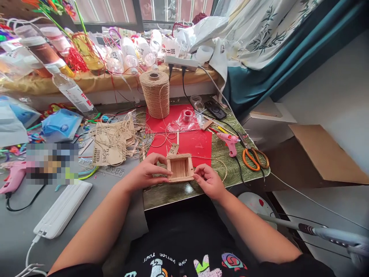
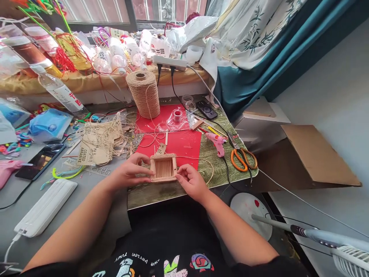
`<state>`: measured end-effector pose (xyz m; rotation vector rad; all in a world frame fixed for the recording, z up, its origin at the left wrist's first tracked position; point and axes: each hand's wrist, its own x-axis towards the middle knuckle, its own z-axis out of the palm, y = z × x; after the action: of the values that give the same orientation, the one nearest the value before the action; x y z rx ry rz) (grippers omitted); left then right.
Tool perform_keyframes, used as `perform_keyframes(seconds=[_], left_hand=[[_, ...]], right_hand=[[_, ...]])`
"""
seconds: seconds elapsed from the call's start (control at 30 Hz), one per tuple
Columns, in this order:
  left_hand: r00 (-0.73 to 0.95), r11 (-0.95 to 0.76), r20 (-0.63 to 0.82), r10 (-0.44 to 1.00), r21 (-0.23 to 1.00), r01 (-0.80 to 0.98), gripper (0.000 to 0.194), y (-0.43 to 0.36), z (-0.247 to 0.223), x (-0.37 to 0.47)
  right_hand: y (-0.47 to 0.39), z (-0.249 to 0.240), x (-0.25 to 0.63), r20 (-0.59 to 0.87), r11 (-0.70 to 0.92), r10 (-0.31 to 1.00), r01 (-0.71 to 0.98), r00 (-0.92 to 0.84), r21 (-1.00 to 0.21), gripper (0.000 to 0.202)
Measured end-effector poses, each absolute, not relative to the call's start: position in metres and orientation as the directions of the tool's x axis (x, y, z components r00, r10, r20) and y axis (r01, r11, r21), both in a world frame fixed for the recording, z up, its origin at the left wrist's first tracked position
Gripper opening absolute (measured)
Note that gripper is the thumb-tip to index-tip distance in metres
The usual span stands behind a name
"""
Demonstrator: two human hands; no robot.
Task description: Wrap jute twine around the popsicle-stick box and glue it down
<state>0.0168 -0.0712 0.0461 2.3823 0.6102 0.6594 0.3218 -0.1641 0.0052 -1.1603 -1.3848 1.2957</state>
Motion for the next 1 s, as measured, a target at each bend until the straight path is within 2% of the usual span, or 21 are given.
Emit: perform_keyframes(seconds=[0.13, 0.23, 0.63, 1.0], left_hand=[[0.813, -0.796, 0.339, 0.474, 0.559, 0.231, 0.027, -0.066, 0.054, 0.019], [0.837, -0.801, 0.335, 0.433, 0.569, 0.186, 0.028, -0.065, 0.057, 0.022], [0.801, -0.625, 0.176, 0.572, 0.727, 0.286, 0.016, -0.079, 0.066, 0.034], [0.81, -0.588, 0.173, 0.561, 0.771, 0.243, 0.016, -0.075, 0.053, 0.029]], right_hand=[[-0.165, 0.004, 0.323, 0.0, 0.001, 0.986, 0.003, -0.168, -1.0, 0.025], [-0.165, 0.006, 0.323, 0.003, 0.004, 0.986, 0.004, -0.169, -1.0, 0.025], [-0.161, 0.02, 0.335, 0.004, 0.031, 0.98, 0.134, -0.2, -0.99, 0.024], [-0.156, 0.011, 0.334, -0.029, -0.026, 0.98, 0.016, -0.199, -1.0, 0.027]])
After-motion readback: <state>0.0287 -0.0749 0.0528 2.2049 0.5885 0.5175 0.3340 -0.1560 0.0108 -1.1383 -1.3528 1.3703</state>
